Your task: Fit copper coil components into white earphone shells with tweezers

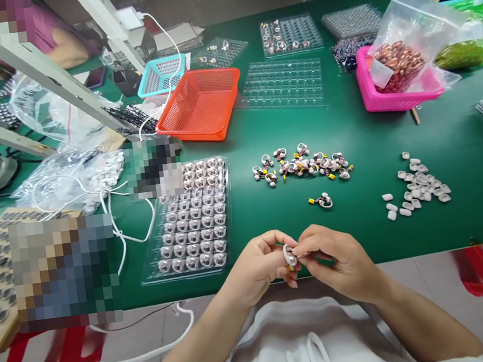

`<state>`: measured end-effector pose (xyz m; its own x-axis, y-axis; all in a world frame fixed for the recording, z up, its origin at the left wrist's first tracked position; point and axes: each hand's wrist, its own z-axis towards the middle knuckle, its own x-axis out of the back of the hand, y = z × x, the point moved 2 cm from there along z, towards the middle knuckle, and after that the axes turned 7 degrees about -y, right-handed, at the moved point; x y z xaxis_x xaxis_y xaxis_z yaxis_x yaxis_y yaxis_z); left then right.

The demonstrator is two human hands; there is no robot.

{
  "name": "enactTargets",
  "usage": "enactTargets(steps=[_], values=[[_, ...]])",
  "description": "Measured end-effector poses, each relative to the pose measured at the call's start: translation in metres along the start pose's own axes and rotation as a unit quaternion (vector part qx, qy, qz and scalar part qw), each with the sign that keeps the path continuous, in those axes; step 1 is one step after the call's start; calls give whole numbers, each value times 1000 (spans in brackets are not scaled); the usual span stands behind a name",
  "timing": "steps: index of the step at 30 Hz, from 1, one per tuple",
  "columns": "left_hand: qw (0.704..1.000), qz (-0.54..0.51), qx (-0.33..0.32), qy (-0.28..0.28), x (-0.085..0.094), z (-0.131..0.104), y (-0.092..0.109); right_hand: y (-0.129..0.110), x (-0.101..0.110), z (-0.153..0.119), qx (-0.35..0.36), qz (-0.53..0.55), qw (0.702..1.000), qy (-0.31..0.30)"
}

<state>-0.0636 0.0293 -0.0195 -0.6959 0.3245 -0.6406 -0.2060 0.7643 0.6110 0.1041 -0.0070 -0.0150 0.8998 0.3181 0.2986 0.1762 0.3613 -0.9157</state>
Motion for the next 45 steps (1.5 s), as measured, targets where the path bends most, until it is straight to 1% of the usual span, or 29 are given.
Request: enactTargets(steps=[4, 10, 14, 17, 20, 23, 30, 37, 39, 41, 43, 45], values=[[999, -5, 38, -24, 2, -1, 2, -1, 6, 1, 18, -10, 998, -53], [997, -8, 71, -32, 5, -1, 1, -4, 12, 5, 21, -42, 994, -95], [998, -9, 66, -23, 5, -3, 1, -4, 14, 7, 1, -60, 992, -111], [998, -5, 56, -19, 5, -4, 1, -3, 13, 7, -8, -63, 992, -106], [999, 4, 50, -11, 5, -4, 0, -3, 12, 8, -5, -85, 991, -103], [999, 10, 46, -12, 6, -3, -1, -5, 12, 8, 6, -105, 988, -113], [996, 15, 87, -26, 7, -2, -3, -6, 14, 11, -22, -95, 982, -162], [993, 16, 115, -33, 8, -1, -9, -8, 17, 17, -44, -126, 963, -234], [994, 15, 102, -30, 8, 0, -11, -8, 17, 18, -45, -134, 962, -233], [997, 19, 76, -20, 9, 1, -12, -6, 16, 18, -45, -132, 966, -218], [999, 35, 40, 2, 9, 2, -13, -4, 14, 17, -51, -122, 973, -189], [998, 58, -4, 38, 8, 3, -13, -1, 13, 16, -68, -102, 981, -148]])
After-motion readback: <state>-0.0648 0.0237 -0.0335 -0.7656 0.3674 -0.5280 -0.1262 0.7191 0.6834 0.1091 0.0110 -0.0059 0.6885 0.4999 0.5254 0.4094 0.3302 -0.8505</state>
